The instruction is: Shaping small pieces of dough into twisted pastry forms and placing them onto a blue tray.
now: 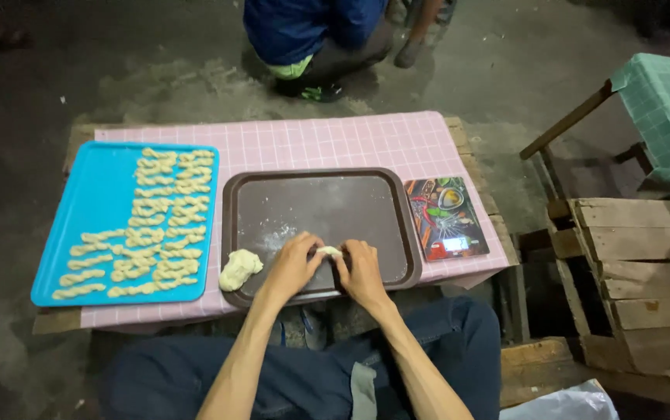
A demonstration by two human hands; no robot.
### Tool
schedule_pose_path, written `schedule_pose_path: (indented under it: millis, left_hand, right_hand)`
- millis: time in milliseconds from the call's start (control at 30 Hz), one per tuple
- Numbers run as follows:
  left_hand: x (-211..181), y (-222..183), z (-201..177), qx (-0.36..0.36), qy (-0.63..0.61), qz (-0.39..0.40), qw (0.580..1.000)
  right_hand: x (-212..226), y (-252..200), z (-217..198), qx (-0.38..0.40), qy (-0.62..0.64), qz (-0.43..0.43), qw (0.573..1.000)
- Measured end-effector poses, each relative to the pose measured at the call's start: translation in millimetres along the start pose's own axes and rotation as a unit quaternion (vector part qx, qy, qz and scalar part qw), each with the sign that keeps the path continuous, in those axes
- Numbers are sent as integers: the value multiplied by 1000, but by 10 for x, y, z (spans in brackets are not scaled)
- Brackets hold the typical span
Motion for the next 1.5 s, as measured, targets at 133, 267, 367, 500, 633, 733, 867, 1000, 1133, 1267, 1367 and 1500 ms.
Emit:
schedule_pose_path:
  millis: [133,267,367,500,633,733,867,1000,1133,1267,1367,1500]
  left_hand:
    - [65,89,14,9,-6,-14,1000]
    - [2,70,-29,18,-13,-16,1000]
    - [34,39,39,14,4,0,1000]
    - [148,63,160,5,30,10,999]
    - [174,48,173,0,29,8,1000]
    - [149,63,113,14,40,-7,999]
    - [128,24,53,18,36,-29,999]
    - [160,36,-44,-18,125,-28,992]
    - [517,77,280,-19,254,-63,965]
    - [688,54,489,96,323,-128,933]
    - [306,4,25,204,257,-195,924]
    - [136,37,-112,296,243,-252,889]
  right_hand:
    - [80,15,4,-2,-7,-7,1000]
    - [255,24,-64,-7,16,2,1000]
    - [217,13,-47,-6,21,-1,1000]
    - [145,3,-5,2,-6,-5,1000]
    - [102,-20,-24,6,-22,6,1000]
    - [17,-3,14,8,-42,-4,999]
    - [101,-45,-8,-10,-82,-27,996]
    - [464,-62,-101,-39,-88,-78,992]
    - [635,-240,-18,-12,-134,-108,985]
    - [573,-366,193,71,-162,-118,977]
    - [585,-231,267,148,-181,-42,971]
    - [302,37,487,151,-230,-35,961]
Point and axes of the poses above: each hand's wrist, its own y-axis towards the middle knuckle, its own z-axis out of the palm, x = y × z, the point moved 4 cm from there along y, towards the middle knuckle, and after that the axes turned 11 degrees about y, right-handed, at the moved point
